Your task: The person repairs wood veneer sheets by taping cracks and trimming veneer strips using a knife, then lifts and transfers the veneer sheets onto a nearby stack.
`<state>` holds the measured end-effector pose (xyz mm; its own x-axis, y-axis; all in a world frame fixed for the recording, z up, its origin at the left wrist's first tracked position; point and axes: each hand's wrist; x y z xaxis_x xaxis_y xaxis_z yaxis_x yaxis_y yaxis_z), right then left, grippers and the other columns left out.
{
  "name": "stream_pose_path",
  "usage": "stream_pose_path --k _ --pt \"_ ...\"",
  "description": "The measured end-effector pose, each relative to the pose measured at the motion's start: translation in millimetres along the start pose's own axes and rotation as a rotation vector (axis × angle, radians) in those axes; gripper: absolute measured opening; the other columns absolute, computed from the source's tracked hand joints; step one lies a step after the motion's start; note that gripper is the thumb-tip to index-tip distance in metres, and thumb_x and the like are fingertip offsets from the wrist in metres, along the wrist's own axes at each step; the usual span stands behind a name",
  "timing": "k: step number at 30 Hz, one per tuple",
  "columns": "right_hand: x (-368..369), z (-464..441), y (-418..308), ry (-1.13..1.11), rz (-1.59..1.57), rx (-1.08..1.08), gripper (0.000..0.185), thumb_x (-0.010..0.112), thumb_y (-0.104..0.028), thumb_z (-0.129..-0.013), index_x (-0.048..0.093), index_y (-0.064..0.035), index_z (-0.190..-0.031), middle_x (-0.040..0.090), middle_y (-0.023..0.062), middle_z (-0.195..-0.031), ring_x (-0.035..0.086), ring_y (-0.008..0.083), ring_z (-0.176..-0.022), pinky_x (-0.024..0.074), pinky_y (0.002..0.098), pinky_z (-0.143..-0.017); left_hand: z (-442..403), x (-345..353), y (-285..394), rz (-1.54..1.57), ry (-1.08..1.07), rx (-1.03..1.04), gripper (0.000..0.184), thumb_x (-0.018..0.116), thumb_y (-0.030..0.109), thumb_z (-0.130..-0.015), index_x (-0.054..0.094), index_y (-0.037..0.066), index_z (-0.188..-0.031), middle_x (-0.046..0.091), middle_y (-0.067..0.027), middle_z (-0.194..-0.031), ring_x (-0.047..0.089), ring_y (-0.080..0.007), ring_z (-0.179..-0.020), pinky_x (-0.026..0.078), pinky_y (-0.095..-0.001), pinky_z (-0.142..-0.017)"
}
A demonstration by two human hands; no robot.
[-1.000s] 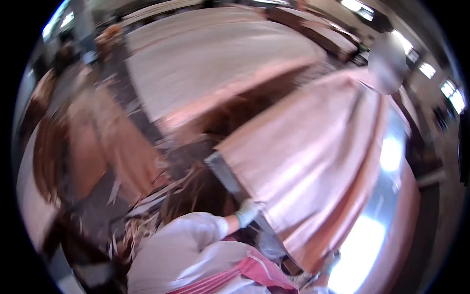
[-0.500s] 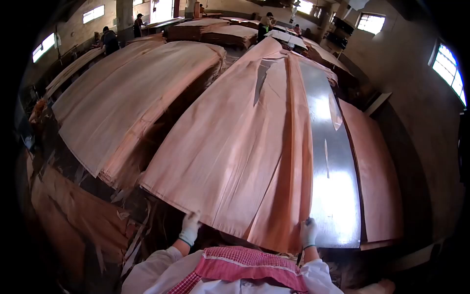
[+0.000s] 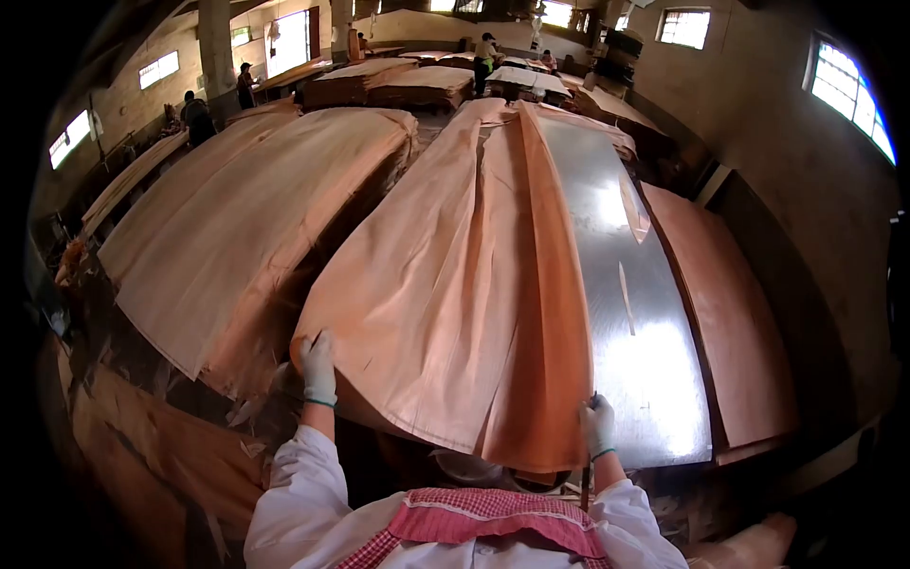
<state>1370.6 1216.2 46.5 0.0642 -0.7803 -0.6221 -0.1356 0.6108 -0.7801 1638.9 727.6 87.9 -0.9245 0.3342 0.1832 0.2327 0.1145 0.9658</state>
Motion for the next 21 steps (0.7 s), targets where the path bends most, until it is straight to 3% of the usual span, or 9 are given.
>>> stream_pose_path --k 2,4,8,10,13,16,17,20,21 --pt "2.3 1.8 1.7 -0.008 -0.023 0.0 0.017 0.064 -0.015 -0.08 0.061 0.0017 -0.084 0.065 0.0165 -0.073 0.063 0.0316 -0.069 0.0489 0.0402 -0.066 -9.7 41.6 49.3 0.075 -0.055 -0.001 0.009 0.062 0.013 -0.091 0.059 0.005 -0.088 0.057 0.0027 -0.084 0.053 -0.0064 -0.072 0.045 -0.0223 -0.064" --pt "2.2 6.5 -17.9 -0.019 -0.058 -0.007 0.018 0.064 -0.016 -0.081 0.06 0.0023 -0.081 0.064 0.0174 -0.072 0.063 0.0319 -0.069 0.0488 0.0405 -0.066 -7.6 89.7 113.5 0.168 -0.125 0.108 0.013 0.063 0.013 -0.091 0.057 0.005 -0.082 0.054 0.0038 -0.079 0.051 -0.007 -0.071 0.044 -0.0239 -0.063" --pt "7.7 5.2 -22.4 -0.017 -0.029 -0.006 0.02 0.062 -0.017 -0.081 0.061 0.003 -0.083 0.064 0.0198 -0.072 0.063 0.0331 -0.069 0.0485 0.0406 -0.065 -37.5 155.4 179.7 -0.06 -0.195 0.434 0.019 0.064 0.015 -0.09 0.056 -0.001 -0.082 0.056 0.0003 -0.076 0.047 -0.0077 -0.069 0.043 -0.0265 -0.062" --pt "10.4 5.5 -19.7 -0.004 -0.068 -0.026 0.02 0.062 -0.017 -0.081 0.061 0.0032 -0.084 0.063 0.0213 -0.073 0.062 0.0344 -0.068 0.0483 0.0409 -0.065 -35.1 177.1 220.1 -0.142 -0.197 0.491 0.021 0.064 0.016 -0.09 0.057 -0.002 -0.082 0.057 -0.0005 -0.075 0.045 -0.0078 -0.067 0.042 -0.0258 -0.063" --pt "12.6 4.2 -18.6 0.026 -0.108 -0.045 0.02 0.063 -0.016 -0.081 0.062 0.0039 -0.084 0.064 0.0163 -0.071 0.061 0.0263 -0.064 0.0476 0.0369 -0.062 -35.8 200.7 258.7 0.036 -0.259 0.51 0.021 0.064 0.017 -0.09 0.059 -0.002 -0.084 0.057 0.0001 -0.073 0.047 -0.0075 -0.067 0.043 -0.0247 -0.063" --pt "-11.1 11.7 -60.7 -0.064 -0.233 0.099 0.018 0.064 -0.013 -0.08 0.064 0.0045 -0.083 0.064 0.0076 -0.068 0.059 0.0132 -0.062 0.0454 0.0291 -0.056 -27.6 209.7 289.8 0.238 -0.319 0.502 0.018 0.062 0.016 -0.092 0.062 -0.001 -0.087 0.058 0.0016 -0.074 0.049 -0.0064 -0.068 0.044 -0.0239 -0.064" --pt "-10.9 10.2 -60.6 -0.073 -0.301 0.097 0.017 0.063 -0.013 -0.08 0.065 0.0041 -0.083 0.064 0.0066 -0.069 0.059 0.0126 -0.062 0.0454 0.0284 -0.056 -30.0 204.7 294.9 0.252 -0.376 0.502 0.016 0.059 0.015 -0.093 0.066 0.001 -0.093 0.063 0.0023 -0.08 0.054 -0.0064 -0.073 0.046 -0.0234 -0.068" --pt "-14.2 6.5 -66.3 -0.1 -0.475 0.091 0.016 0.063 -0.012 -0.082 0.066 0.0033 -0.083 0.064 0.0043 -0.071 0.058 0.0114 -0.062 0.0456 0.0269 -0.056 -18.7 183.9 323.5 -0.092 -0.136 0.711 0.017 0.058 0.015 -0.094 0.068 0.002 -0.098 0.067 0.0012 -0.09 0.058 -0.0075 -0.079 0.046 -0.0242 -0.074" --pt "-21.4 9.8 -77.5 -0.109 -0.512 0.089 0.015 0.063 -0.012 -0.082 0.066 0.0031 -0.082 0.064 0.0041 -0.071 0.058 0.0113 -0.062 0.0458 0.0268 -0.056 -15.2 180.3 323.5 0.113 -0.135 0.626 0.017 0.059 0.014 -0.092 0.069 0.002 -0.1 0.069 -0.0014 -0.093 0.061 -0.0096 -0.084 0.046 -0.0252 -0.079"
Point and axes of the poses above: each hand's wrist, its own z-axis away from the middle knuckle, its own x-axis out of the palm, y = z × x
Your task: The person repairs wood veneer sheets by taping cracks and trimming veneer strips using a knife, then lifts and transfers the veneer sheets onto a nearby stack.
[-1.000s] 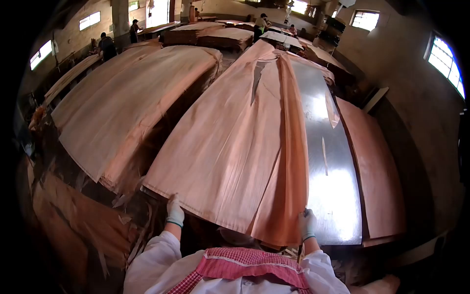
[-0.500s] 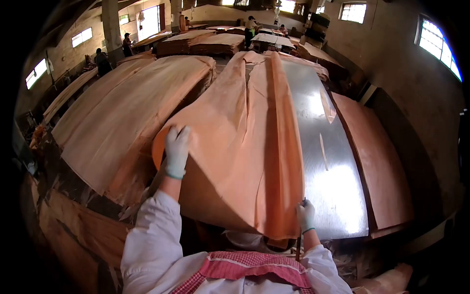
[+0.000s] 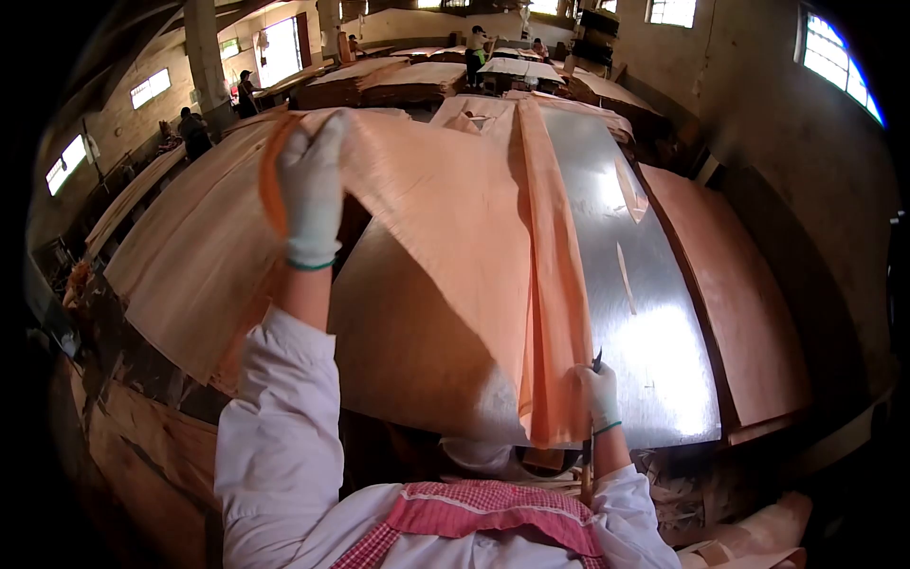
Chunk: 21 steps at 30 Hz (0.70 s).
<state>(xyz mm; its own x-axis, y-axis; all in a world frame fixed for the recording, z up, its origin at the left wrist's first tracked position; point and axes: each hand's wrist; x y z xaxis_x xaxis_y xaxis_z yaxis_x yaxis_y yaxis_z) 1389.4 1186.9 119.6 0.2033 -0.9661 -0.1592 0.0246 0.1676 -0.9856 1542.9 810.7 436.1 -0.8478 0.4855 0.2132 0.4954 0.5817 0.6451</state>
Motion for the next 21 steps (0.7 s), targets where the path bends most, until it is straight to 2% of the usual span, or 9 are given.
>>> stream_pose_path --k 1,3,5,9,13,17,19,20,21 --pt "-2.0 5.4 -11.7 -0.012 -0.038 -0.003 0.015 0.063 -0.011 -0.083 0.067 0.0029 -0.082 0.064 0.0038 -0.071 0.058 0.0113 -0.062 0.046 0.0268 -0.056 7.0 -10.9 9.7 -0.047 0.056 -0.05 0.017 0.06 0.014 -0.092 0.068 0.001 -0.098 0.068 -0.0031 -0.098 0.06 -0.0102 -0.088 0.046 -0.0254 -0.081" --pt "-12.4 14.3 -29.1 -0.049 -0.014 0.054 0.012 0.062 -0.009 -0.083 0.066 0.0018 -0.082 0.063 0.0024 -0.072 0.056 0.0093 -0.065 0.0449 0.0258 -0.058 20.4 -41.0 11.4 -0.195 0.094 0.163 0.019 0.06 0.015 -0.092 0.068 0.0 -0.098 0.064 -0.0047 -0.11 0.057 -0.0113 -0.096 0.044 -0.025 -0.085" --pt "-23.4 16.5 -34.2 -0.044 0.024 0.079 0.01 0.061 -0.008 -0.084 0.066 0.0013 -0.082 0.063 0.0014 -0.072 0.055 0.0082 -0.066 0.0443 0.0252 -0.059 50.9 -74.3 4.7 -0.19 0.181 -0.079 0.026 0.06 0.018 -0.093 0.065 -0.003 -0.105 0.058 -0.0076 -0.12 0.054 -0.0145 -0.104 0.044 -0.027 -0.089" --pt "-51.2 24.7 -2.6 0.013 0.139 0.088 0.01 0.062 -0.008 -0.084 0.066 0.0012 -0.081 0.063 0.0005 -0.073 0.055 0.0081 -0.066 0.0444 0.0251 -0.059 145.8 -134.9 -21.7 -0.153 0.374 -0.457 0.042 0.059 0.023 -0.093 0.056 -0.009 -0.119 0.057 -0.0139 -0.122 0.054 -0.0205 -0.11 0.043 -0.0314 -0.096" --pt "-61.2 28.9 22.1 0.057 0.155 0.032 0.009 0.063 -0.007 -0.083 0.064 0.0016 -0.081 0.062 0.0003 -0.072 0.054 0.0094 -0.066 0.0439 0.0262 -0.059 264.6 -223.9 -111.0 -0.014 0.379 -0.78 0.044 0.061 0.021 -0.091 0.053 -0.008 -0.123 0.057 -0.0138 -0.123 0.054 -0.0217 -0.111 0.043 -0.0344 -0.097" --pt "-81.5 30.9 71.0 0.086 0.32 -0.013 0.013 0.065 -0.009 -0.081 0.061 0.0031 -0.081 0.06 0.0043 -0.069 0.053 0.0123 -0.064 0.0438 0.03 -0.059 374.7 -250.2 -139.5 0.114 0.575 -1.033 0.035 0.063 0.017 -0.089 0.056 -0.002 -0.119 0.058 -0.0098 -0.119 0.057 -0.022 -0.104 0.044 -0.0341 -0.095" --pt "-89.3 41.6 78.3 0.11 0.442 -0.08 0.015 0.066 -0.01 -0.079 0.059 0.0037 -0.08 0.059 0.0071 -0.067 0.053 0.0139 -0.063 0.0438 0.032 -0.059 408.5 -253.5 -137.1 0.1 0.562 -1.082 0.031 0.063 0.017 -0.089 0.058 0.0 -0.114 0.06 -0.0084 -0.115 0.057 -0.0216 -0.103 0.044 -0.0338 -0.093" --pt "-94.9 43.1 83.9 0.122 0.543 -0.072 0.017 0.067 -0.011 -0.079 0.058 0.0034 -0.081 0.058 0.0112 -0.066 0.053 0.0191 -0.06 0.0448 0.0344 -0.06 409.7 -249.7 -141.3 -0.166 0.71 -1.211 0.028 0.063 0.016 -0.089 0.06 -0.001 -0.11 0.062 -0.0095 -0.111 0.056 -0.0203 -0.101 0.045 -0.0339 -0.09" --pt "-98.3 37.4 89.8 0.129 0.558 -0.095 0.017 0.067 -0.012 -0.079 0.059 0.0034 -0.082 0.058 0.0122 -0.066 0.054 0.0215 -0.06 0.0452 0.0353 -0.061 409.9 -248.0 -145.7 -0.244 0.608 -1.171 0.028 0.063 0.015 -0.089 0.06 -0.002 -0.11 0.062 -0.0099 -0.11 0.057 -0.0201 -0.1 0.045 -0.0337 -0.09"
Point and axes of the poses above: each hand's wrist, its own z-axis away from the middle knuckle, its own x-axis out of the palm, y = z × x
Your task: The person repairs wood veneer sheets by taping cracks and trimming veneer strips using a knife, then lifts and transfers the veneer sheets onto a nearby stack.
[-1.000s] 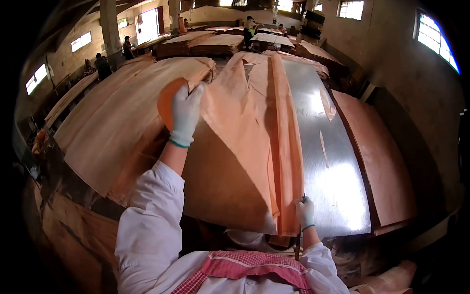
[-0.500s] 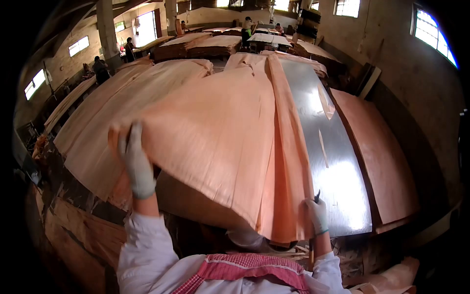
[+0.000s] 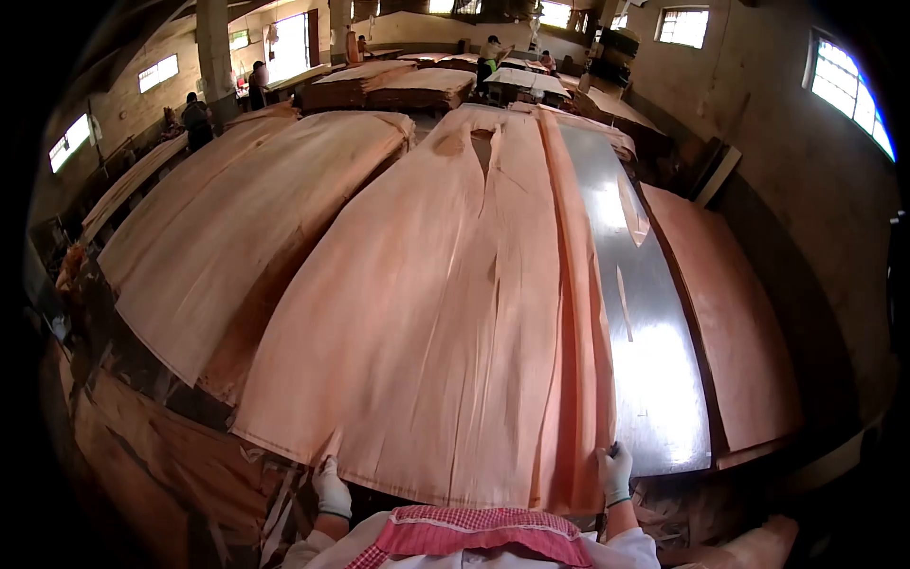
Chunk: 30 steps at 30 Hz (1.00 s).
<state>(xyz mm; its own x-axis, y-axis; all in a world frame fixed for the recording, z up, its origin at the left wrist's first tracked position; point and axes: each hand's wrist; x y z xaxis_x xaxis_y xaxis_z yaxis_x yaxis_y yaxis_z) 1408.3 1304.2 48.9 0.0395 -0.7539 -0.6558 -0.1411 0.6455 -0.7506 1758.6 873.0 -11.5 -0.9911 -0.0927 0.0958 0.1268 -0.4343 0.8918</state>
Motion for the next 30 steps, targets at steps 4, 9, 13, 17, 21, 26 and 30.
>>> stream_pose_path --k 4,9,13,17,21,26,30 --pt "20.4 -28.1 13.1 0.023 0.004 0.006 0.02 0.067 -0.014 -0.079 0.06 0.0034 -0.085 0.061 0.0168 -0.069 0.059 0.0298 -0.064 0.047 0.0389 -0.063 -31.9 39.1 7.5 -0.19 -0.123 0.141 0.033 0.059 0.014 -0.088 0.059 -0.008 -0.113 0.064 -0.0129 -0.108 0.058 -0.0232 -0.096 0.046 -0.034 -0.088" --pt "45.9 -70.3 -16.1 0.069 -0.015 -0.021 0.021 0.065 -0.016 -0.08 0.062 0.0035 -0.086 0.064 0.019 -0.072 0.063 0.0301 -0.068 0.0475 0.0401 -0.063 -100.2 91.9 -9.5 -0.079 -0.061 0.116 0.033 0.061 0.012 -0.087 0.061 -0.005 -0.115 0.065 -0.0125 -0.108 0.059 -0.0231 -0.093 0.048 -0.0342 -0.085" --pt "51.4 -59.0 -9.6 0.078 -0.021 0.032 0.019 0.064 -0.015 -0.079 0.062 0.0032 -0.083 0.063 0.0168 -0.068 0.062 0.0259 -0.065 0.0469 0.0384 -0.062 -102.3 78.4 -21.0 -0.045 -0.043 0.13 0.03 0.062 0.013 -0.086 0.062 -0.004 -0.111 0.066 -0.0107 -0.104 0.06 -0.0217 -0.089 0.049 -0.0337 -0.082" --pt "36.2 -29.9 33.1 0.099 0.105 -0.014 0.019 0.064 -0.016 -0.079 0.061 0.002 -0.083 0.063 0.0179 -0.07 0.063 0.0313 -0.068 0.0481 0.0412 -0.065 -71.8 36.9 -34.0 -0.086 -0.032 0.128 0.029 0.062 0.014 -0.086 0.063 -0.006 -0.107 0.067 -0.0107 -0.102 0.061 -0.0218 -0.088 0.049 -0.0341 -0.082" --pt "31.7 -42.8 52.6 0.071 0.173 0.013 0.02 0.065 -0.018 -0.079 0.061 0.0013 -0.085 0.063 0.0187 -0.072 0.062 0.0365 -0.07 0.0488 0.0435 -0.067 -88.8 52.0 -46.0 -0.05 -0.038 0.093 0.028 0.063 0.014 -0.087 0.063 -0.005 -0.106 0.066 -0.0101 -0.102 0.06 -0.0219 -0.088 0.048 -0.0343 -0.084" --pt "33.8 -97.1 50.3 0.025 0.101 0.048 0.025 0.065 -0.022 -0.081 0.062 0.0022 -0.089 0.066 0.0197 -0.078 0.064 0.0358 -0.075 0.0499 0.0417 -0.069 -108.4 93.6 -40.1 0.066 -0.078 0.024 0.029 0.064 0.017 -0.088 0.063 -0.003 -0.109 0.065 -0.0074 -0.101 0.059 -0.0212 -0.087 0.048 -0.0337 -0.081" --pt "9.8 -99.0 82.7 0.028 0.141 0.14 0.037 0.065 -0.033 -0.082 0.063 0.0019 -0.095 0.068 0.0222 -0.086 0.066 0.0365 -0.08 0.0506 0.0418 -0.073 -93.8 92.2 -31.2 0.037 -0.083 -0.129 0.028 0.065 0.021 -0.088 0.061 0.006 -0.112 0.062 -0.0052 -0.105 0.057 -0.0226 -0.096 0.048 -0.0417 -0.083"
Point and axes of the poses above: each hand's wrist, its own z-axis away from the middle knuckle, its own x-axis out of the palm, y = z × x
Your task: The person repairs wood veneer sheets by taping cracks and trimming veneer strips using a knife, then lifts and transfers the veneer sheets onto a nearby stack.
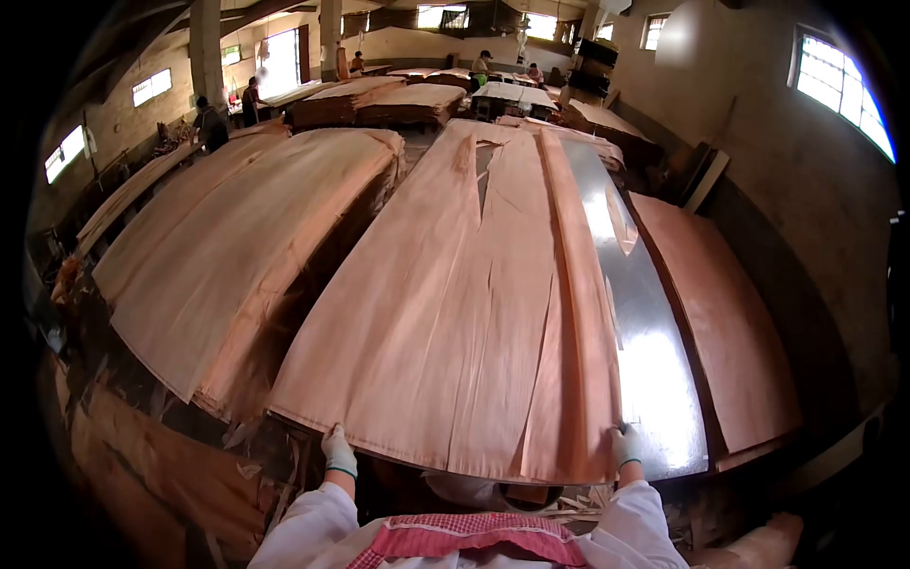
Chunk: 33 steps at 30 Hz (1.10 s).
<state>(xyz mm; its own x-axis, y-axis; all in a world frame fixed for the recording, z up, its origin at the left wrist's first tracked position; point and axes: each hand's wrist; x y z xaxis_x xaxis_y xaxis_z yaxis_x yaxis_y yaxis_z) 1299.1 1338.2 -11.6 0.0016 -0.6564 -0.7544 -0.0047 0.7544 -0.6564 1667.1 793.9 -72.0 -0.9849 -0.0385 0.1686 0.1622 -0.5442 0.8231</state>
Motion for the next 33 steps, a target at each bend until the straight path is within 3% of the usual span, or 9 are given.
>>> stream_pose_path --k 2,5,8,9,12,18,21,27,33 --pt "-30.3 22.7 18.1 0.004 0.184 0.108 0.04 0.067 -0.036 -0.08 0.062 0.0011 -0.095 0.067 0.0243 -0.089 0.065 0.0408 -0.084 0.0508 0.0447 -0.076 7.0 -2.1 0.7 0.011 -0.004 -0.035 0.031 0.066 0.022 -0.088 0.059 0.01 -0.115 0.06 -0.0053 -0.112 0.055 -0.0249 -0.102 0.047 -0.0471 -0.086" --pt "-50.1 83.0 38.6 -0.025 0.338 0.051 0.036 0.068 -0.034 -0.078 0.061 -0.002 -0.093 0.067 0.0238 -0.086 0.065 0.0418 -0.083 0.0508 0.049 -0.074 2.3 -6.9 -1.6 0.064 -0.057 -0.058 0.035 0.066 0.024 -0.088 0.056 0.014 -0.12 0.055 -0.0048 -0.121 0.052 -0.028 -0.11 0.044 -0.0541 -0.088" --pt "-45.6 124.8 46.9 -0.054 0.511 0.106 0.033 0.069 -0.031 -0.077 0.059 -0.0038 -0.092 0.067 0.0231 -0.084 0.065 0.0422 -0.082 0.0503 0.0512 -0.073 5.8 -8.4 -2.4 0.019 -0.116 -0.015 0.034 0.066 0.024 -0.088 0.055 0.014 -0.119 0.055 -0.0044 -0.122 0.052 -0.0282 -0.111 0.044 -0.0524 -0.089" --pt "-44.5 138.1 37.6 -0.045 0.529 0.078 0.031 0.068 -0.031 -0.079 0.058 -0.0039 -0.091 0.067 0.0227 -0.083 0.065 0.0419 -0.081 0.0503 0.0508 -0.073 16.4 -3.2 6.3 0.0 -0.083 -0.057 0.04 0.062 0.02 -0.09 0.05 0.014 -0.128 0.053 -0.0059 -0.129 0.05 -0.0277 -0.118 0.042 -0.0496 -0.095" --pt "-40.9 171.8 28.7 -0.093 0.516 0.028 0.028 0.065 -0.032 -0.083 0.059 -0.0053 -0.091 0.066 0.0214 -0.076 0.065 0.0416 -0.076 0.05 0.0502 -0.069 7.7 -3.9 -2.0 -0.026 -0.054 -0.018 0.034 0.066 0.022 -0.088 0.056 0.013 -0.119 0.056 -0.0039 -0.12 0.052 -0.0257 -0.11 0.044 -0.0507 -0.089" --pt "-60.1 262.7 38.9 -0.065 0.481 0.006 0.026 0.068 -0.031 -0.08 0.058 -0.0069 -0.084 0.062 0.0198 -0.068 0.063 0.0397 -0.069 0.0482 0.0484 -0.062 6.1 -2.2 3.0 -0.089 -0.043 -0.057 0.041 0.063 0.02 -0.089 0.052 0.014 -0.127 0.054 -0.0054 -0.129 0.052 -0.0275 -0.116 0.042 -0.0507 -0.095" --pt "-68.7 266.9 62.0 0.034 0.383 -0.161 0.021 0.069 -0.025 -0.079 0.058 -0.0073 -0.081 0.061 0.0203 -0.067 0.062 0.0403 -0.068 0.047 0.0483 -0.059 8.1 4.1 4.8 -0.071 -0.036 -0.046 0.04 0.063 0.019 -0.089 0.052 0.013 -0.127 0.055 -0.0067 -0.127 0.053 -0.0278 -0.114 0.044 -0.0501 -0.094" --pt "-81.5 212.7 25.1 0.129 0.36 -0.103 0.02 0.065 -0.024 -0.083 0.056 -0.0067 -0.077 0.061 0.0194 -0.067 0.06 0.0415 -0.067 0.0473 0.0492 -0.061 -7.2 17.4 -9.1 0.034 -0.1 -0.017 0.037 0.063 0.015 -0.089 0.052 0.011 -0.124 0.057 -0.007 -0.119 0.055 -0.027 -0.108 0.049 -0.0458 -0.088" --pt "-82.7 179.4 28.9 0.143 0.484 -0.127 0.022 0.064 -0.026 -0.083 0.057 -0.0066 -0.078 0.062 0.0181 -0.069 0.061 0.0402 -0.068 0.0473 0.0496 -0.062 6.3 22.2 -10.1 -0.014 -0.076 -0.014 0.039 0.063 0.018 -0.089 0.053 0.012 -0.126 0.055 -0.0055 -0.124 0.052 -0.0257 -0.112 0.046 -0.0465 -0.092"
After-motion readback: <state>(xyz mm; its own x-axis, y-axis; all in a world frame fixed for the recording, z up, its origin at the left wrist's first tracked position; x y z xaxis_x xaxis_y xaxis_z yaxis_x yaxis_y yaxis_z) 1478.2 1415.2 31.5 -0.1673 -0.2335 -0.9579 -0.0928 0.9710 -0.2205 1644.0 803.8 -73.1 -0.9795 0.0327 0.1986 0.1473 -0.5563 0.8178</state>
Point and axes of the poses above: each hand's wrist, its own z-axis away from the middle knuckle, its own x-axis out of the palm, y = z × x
